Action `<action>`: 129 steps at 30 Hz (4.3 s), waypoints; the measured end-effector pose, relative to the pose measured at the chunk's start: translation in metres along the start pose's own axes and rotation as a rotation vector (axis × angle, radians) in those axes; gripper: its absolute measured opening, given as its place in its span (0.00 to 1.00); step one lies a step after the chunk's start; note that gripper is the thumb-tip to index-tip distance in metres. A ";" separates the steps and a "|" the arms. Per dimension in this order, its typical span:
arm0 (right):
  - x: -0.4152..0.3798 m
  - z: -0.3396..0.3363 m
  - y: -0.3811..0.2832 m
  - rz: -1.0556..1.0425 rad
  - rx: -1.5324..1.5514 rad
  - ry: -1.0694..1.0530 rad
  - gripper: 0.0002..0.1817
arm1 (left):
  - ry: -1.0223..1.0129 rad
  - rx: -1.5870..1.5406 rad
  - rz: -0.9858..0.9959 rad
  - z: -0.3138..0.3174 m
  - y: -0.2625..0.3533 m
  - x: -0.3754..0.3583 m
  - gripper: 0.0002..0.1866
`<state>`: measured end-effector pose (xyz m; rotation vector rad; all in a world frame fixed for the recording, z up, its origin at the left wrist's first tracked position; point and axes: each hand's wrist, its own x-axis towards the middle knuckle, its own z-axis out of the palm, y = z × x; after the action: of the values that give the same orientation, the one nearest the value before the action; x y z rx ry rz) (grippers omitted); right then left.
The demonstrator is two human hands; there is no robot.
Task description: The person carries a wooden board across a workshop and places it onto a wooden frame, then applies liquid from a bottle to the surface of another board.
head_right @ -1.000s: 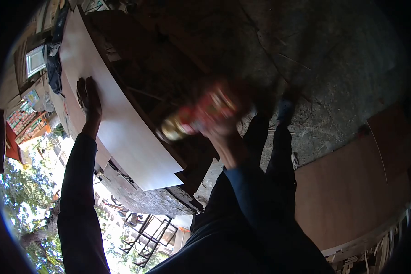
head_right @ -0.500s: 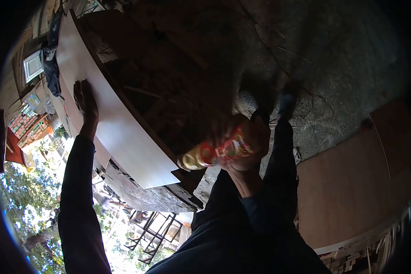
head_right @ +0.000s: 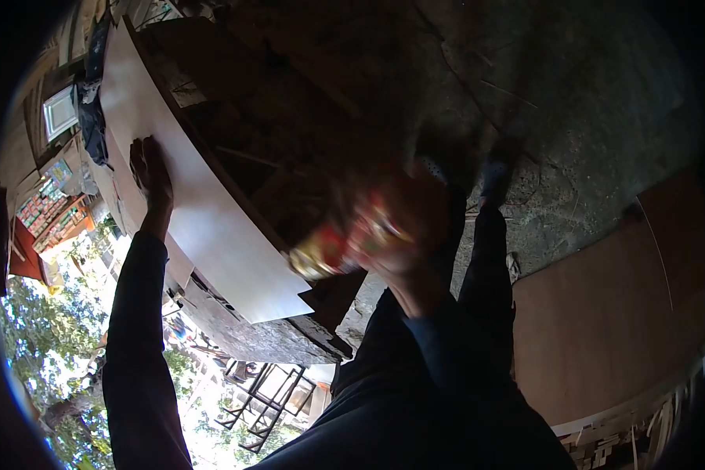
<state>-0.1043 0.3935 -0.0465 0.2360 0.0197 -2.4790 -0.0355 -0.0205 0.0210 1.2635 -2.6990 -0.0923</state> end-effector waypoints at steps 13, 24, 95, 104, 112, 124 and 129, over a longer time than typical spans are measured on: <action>0.165 -0.023 0.080 -0.127 0.147 -0.036 0.30 | -0.027 0.024 0.034 -0.002 -0.002 0.001 0.40; -0.013 0.027 -0.011 0.003 -0.178 0.126 0.29 | 0.048 0.066 0.052 -0.001 -0.004 0.000 0.42; 0.268 0.036 0.079 0.082 0.003 0.084 0.25 | -0.114 0.071 0.268 -0.016 0.016 0.027 0.37; 0.372 0.035 0.146 -0.151 0.060 0.164 0.25 | -0.123 0.084 0.282 -0.017 0.016 0.023 0.36; 0.420 0.045 0.147 -0.001 0.110 -0.043 0.23 | -0.126 0.057 0.252 -0.018 0.015 0.026 0.39; 0.516 0.019 0.184 -0.116 0.079 -0.322 0.27 | -0.165 0.067 0.203 -0.021 0.013 0.032 0.43; 0.518 0.028 0.184 -0.031 0.065 -0.117 0.30 | -0.161 0.056 0.173 -0.020 0.015 0.035 0.44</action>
<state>-0.4013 -0.0663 -0.1009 0.1179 -0.1070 -2.5231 -0.0656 -0.0369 0.0465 1.0728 -2.9555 -0.1023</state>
